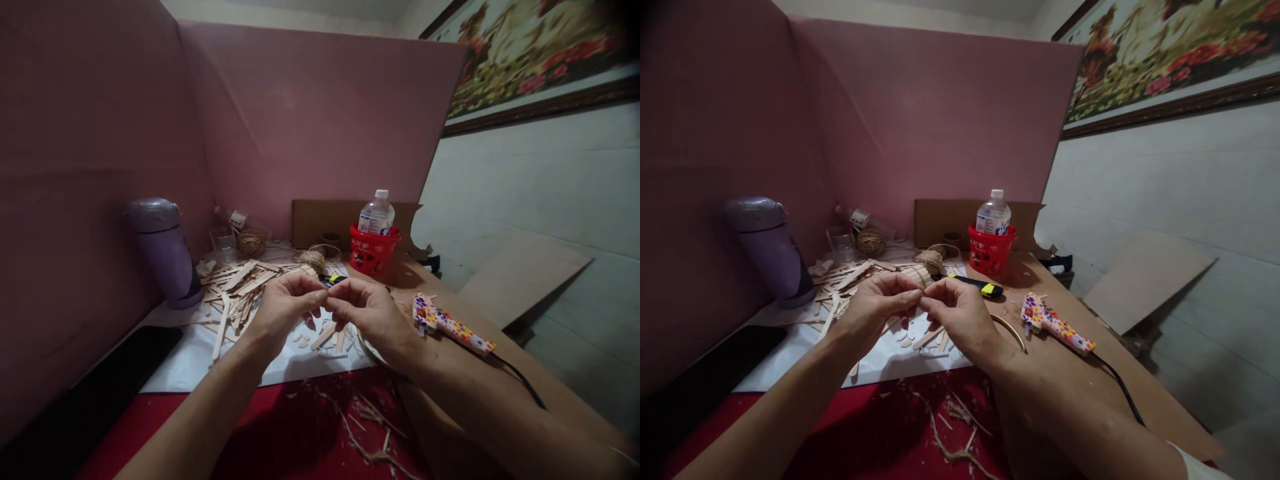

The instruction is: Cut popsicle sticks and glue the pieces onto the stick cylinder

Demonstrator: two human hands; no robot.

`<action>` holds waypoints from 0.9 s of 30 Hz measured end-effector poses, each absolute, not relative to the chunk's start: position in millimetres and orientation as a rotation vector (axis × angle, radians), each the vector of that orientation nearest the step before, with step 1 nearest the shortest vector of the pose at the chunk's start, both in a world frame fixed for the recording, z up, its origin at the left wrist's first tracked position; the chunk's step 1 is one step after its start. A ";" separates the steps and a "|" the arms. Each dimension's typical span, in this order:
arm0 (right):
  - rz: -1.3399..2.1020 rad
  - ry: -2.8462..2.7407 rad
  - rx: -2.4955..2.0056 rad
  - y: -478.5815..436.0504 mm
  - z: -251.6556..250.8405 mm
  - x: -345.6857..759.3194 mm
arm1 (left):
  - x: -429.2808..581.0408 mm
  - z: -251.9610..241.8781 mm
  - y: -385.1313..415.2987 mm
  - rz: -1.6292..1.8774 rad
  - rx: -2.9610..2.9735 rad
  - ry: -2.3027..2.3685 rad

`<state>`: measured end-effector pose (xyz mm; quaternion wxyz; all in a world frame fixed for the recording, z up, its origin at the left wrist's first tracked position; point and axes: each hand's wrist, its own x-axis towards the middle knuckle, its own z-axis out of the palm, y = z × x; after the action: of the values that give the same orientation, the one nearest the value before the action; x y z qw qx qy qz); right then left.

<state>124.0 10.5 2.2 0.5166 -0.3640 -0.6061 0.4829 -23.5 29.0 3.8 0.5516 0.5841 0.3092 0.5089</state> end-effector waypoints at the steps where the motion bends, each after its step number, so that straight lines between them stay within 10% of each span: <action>1: 1.167 -1.435 -0.874 12.3 1.5 124.0 | -22.8 4.8 28.6 1.218 1.396 0.759; 27: 1.077 -1.320 -0.885 23.7 -39.4 135.5 | -31.2 -9.5 28.5 0.051 2.533 1.657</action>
<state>135.5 23.7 -39.4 0.5736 -0.3775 -0.5632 0.4596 -31.2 28.5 -9.5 0.0570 0.8355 0.5463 0.0168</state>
